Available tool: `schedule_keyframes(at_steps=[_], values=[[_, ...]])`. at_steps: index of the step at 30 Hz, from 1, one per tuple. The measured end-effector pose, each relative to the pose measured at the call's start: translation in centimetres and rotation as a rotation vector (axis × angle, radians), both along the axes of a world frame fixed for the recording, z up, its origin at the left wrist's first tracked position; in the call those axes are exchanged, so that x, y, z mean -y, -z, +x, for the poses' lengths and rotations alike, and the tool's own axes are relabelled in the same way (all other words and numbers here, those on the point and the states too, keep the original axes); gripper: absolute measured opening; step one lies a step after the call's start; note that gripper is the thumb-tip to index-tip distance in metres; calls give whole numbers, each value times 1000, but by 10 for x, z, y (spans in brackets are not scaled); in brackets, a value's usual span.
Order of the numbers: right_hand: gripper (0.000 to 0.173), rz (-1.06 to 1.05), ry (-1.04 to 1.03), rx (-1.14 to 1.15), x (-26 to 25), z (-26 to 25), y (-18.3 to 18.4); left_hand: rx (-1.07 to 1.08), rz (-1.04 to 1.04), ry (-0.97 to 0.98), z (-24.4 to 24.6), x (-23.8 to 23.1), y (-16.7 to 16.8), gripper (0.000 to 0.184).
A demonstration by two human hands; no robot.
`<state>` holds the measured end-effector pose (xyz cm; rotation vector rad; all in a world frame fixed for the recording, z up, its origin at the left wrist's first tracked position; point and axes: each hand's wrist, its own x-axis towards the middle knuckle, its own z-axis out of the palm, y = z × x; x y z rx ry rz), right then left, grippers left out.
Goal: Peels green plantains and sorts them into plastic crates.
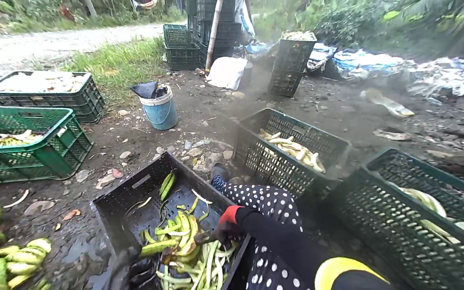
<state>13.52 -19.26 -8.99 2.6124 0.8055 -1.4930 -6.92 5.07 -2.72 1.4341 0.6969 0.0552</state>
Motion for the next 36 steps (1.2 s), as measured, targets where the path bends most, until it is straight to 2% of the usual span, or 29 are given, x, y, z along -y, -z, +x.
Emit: schedule_keyframes(at_steps=[2, 5, 7, 9, 13, 16, 18, 20, 22, 24, 26, 27, 29, 30, 31, 32, 33, 34, 35, 36], values=[[47, 94, -23, 6, 9, 5, -2, -71, 14, 51, 0, 4, 9, 49], [33, 306, 74, -86, 17, -2, -37, -163, -14, 105, 0, 13, 29, 47], [22, 398, 231, -276, 4, -11, -56, -187, -106, 108, 3, 22, 55, 42], [11, 443, 226, -385, -18, -19, -60, -191, -252, 121, 2, 33, 67, 45], [7, 714, 33, -445, -31, -38, -73, 7, -417, 68, 4, 48, 70, 46], [3, 922, 134, -595, -27, -54, -62, 227, -439, -5, 0, 46, 61, 34], [5, 1032, 283, -604, -23, -65, -50, 211, -330, -131, 1, 42, 55, 43], [17, 1061, 516, -372, -20, -75, -35, 165, -173, -223, 3, 37, 46, 54], [35, 973, 709, -141, -22, -86, -22, 143, 32, -286, 3, 34, 32, 60], [39, 923, 850, -188, -28, -109, -20, 195, 232, -315, 3, 32, 29, 63], [38, 963, 889, -327, -33, -132, -22, 300, 368, -339, 4, 30, 39, 64], [36, 1066, 884, -343, -33, -142, -28, 334, 417, -344, 6, 31, 43, 64], [29, 1460, 875, -294, -38, -154, -43, 407, 459, -331, 8, 34, 47, 64], [32, 1665, 817, -252, -40, -155, -45, 446, 461, -321, 10, 36, 49, 64], [35, 1774, 790, -210, -45, -153, -46, 471, 461, -313, 11, 38, 50, 64], [35, 1727, 813, -172, -49, -154, -41, 488, 456, -312, 11, 40, 49, 62], [32, 1483, 819, -145, -51, -157, -32, 505, 442, -322, 12, 43, 47, 60], [39, 1139, 793, -214, -51, -158, -17, 518, 425, -325, 12, 47, 45, 59], [43, 892, 770, -303, -50, -160, 6, 516, 408, -327, 13, 50, 44, 60], [46, 766, 784, -378, -52, -163, 26, 503, 407, -332, 14, 48, 42, 60]])
